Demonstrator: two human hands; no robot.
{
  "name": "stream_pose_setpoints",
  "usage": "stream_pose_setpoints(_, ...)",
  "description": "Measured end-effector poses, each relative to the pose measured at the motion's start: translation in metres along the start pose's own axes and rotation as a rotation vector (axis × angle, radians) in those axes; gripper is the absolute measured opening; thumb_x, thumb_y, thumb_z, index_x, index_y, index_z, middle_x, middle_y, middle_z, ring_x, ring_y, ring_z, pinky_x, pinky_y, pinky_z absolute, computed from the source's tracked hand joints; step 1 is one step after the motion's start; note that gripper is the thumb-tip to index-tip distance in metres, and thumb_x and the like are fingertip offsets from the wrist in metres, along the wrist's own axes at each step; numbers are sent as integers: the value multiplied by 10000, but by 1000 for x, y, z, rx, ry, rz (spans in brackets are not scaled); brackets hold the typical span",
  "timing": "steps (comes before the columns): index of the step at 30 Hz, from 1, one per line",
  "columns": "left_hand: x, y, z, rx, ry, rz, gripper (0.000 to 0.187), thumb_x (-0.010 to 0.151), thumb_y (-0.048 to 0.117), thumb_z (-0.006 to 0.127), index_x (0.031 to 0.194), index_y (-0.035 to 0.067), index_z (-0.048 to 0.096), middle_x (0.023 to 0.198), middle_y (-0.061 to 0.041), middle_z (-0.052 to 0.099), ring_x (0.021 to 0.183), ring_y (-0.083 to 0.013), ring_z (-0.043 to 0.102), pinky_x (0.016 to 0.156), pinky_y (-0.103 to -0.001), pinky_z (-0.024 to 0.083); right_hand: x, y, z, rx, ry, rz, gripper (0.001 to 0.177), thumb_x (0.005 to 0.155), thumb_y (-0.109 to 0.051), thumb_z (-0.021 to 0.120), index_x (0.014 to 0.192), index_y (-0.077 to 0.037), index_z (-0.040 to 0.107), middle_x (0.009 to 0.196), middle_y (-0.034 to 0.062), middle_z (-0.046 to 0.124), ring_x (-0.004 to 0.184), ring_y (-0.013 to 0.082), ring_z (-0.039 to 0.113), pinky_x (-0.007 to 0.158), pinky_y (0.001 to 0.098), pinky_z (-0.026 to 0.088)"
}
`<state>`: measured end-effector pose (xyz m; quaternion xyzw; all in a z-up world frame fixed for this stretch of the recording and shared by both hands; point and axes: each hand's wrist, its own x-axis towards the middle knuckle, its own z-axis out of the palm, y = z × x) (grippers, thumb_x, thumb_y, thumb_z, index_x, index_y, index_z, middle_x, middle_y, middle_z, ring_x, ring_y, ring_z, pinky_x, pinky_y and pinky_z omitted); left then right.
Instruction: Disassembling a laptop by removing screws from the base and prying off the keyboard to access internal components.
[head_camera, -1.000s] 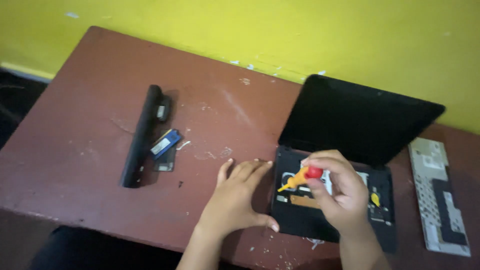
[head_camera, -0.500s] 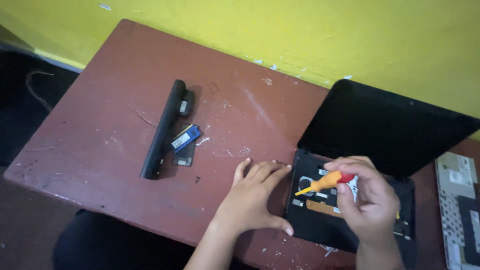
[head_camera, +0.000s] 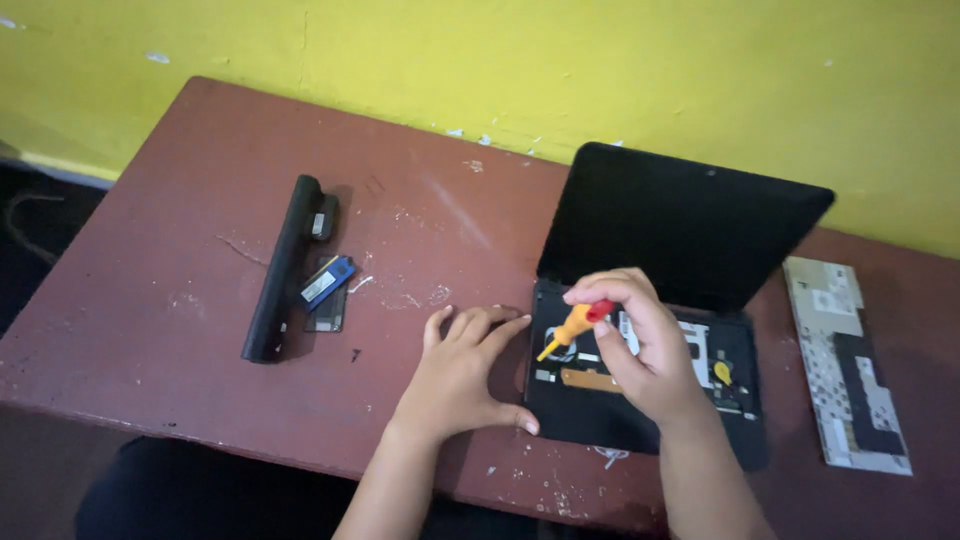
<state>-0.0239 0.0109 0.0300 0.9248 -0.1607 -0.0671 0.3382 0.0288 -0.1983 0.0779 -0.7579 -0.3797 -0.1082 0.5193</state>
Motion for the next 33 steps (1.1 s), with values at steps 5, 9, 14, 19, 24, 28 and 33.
stream_pose_setpoints(5, -3, 0, 3, 30, 12, 15, 1150, 483, 727, 765, 1437, 181, 427, 1432, -51, 449, 1399, -233, 320, 1149, -573, 78, -8, -3, 3, -105, 56, -18, 193, 832, -134, 733, 985, -48, 654, 973, 128, 580, 888, 259, 579, 837, 390, 455)
stream_pose_setpoints(9, -9, -2, 5, 18, 31, 25, 1109, 514, 701, 769, 1429, 168, 439, 1436, -60, 464, 1410, -242, 326, 1167, -565, 82, -5, -19, 3, -72, 36, 14, 219, 850, 47, 558, 1036, 6, 667, 973, 155, 667, 915, 296, 627, 841, 370, 467)
stream_pose_setpoints(14, -15, 1, 5, 21, 50, 32, 1036, 579, 702, 735, 1418, 165, 450, 1434, -53, 460, 1412, -239, 323, 1172, -563, 91, -7, -21, 11, -107, 43, -29, 143, 860, -48, 609, 991, -51, 667, 1056, 134, 616, 986, 289, 564, 885, 399, 445)
stream_pose_setpoints(19, -14, -2, 12, 33, 62, 27, 943, 648, 675, 721, 1407, 176, 469, 1416, -41, 473, 1405, -231, 337, 1170, -565, 108, -19, -7, 8, -192, 85, 13, 199, 863, -81, 696, 1061, -95, 706, 1005, 105, 578, 946, 245, 583, 872, 390, 461)
stream_pose_setpoints(24, -7, -1, 12, 90, 78, 10, 930, 648, 700, 710, 1398, 199, 484, 1384, -34, 484, 1389, -229, 349, 1167, -565, 107, -10, -23, 5, -82, 102, 85, 272, 946, -85, 483, 1160, 13, 619, 1112, 156, 625, 1053, 308, 606, 925, 404, 468)
stream_pose_setpoints(28, -5, -2, 14, 87, 70, 27, 914, 662, 673, 716, 1402, 191, 481, 1381, -40, 478, 1381, -243, 350, 1152, -579, 124, -17, -3, 9, -142, 123, -22, 232, 896, -129, 617, 1104, -27, 632, 1116, 146, 530, 1056, 311, 551, 915, 392, 464)
stream_pose_setpoints(33, -4, -5, 18, 78, 142, 57, 856, 690, 677, 697, 1377, 203, 505, 1335, -30, 497, 1349, -241, 376, 1131, -592, 151, -19, 3, 15, -76, 183, -20, 272, 887, -39, 626, 1140, 57, 603, 1071, 186, 569, 988, 300, 603, 858, 358, 499)
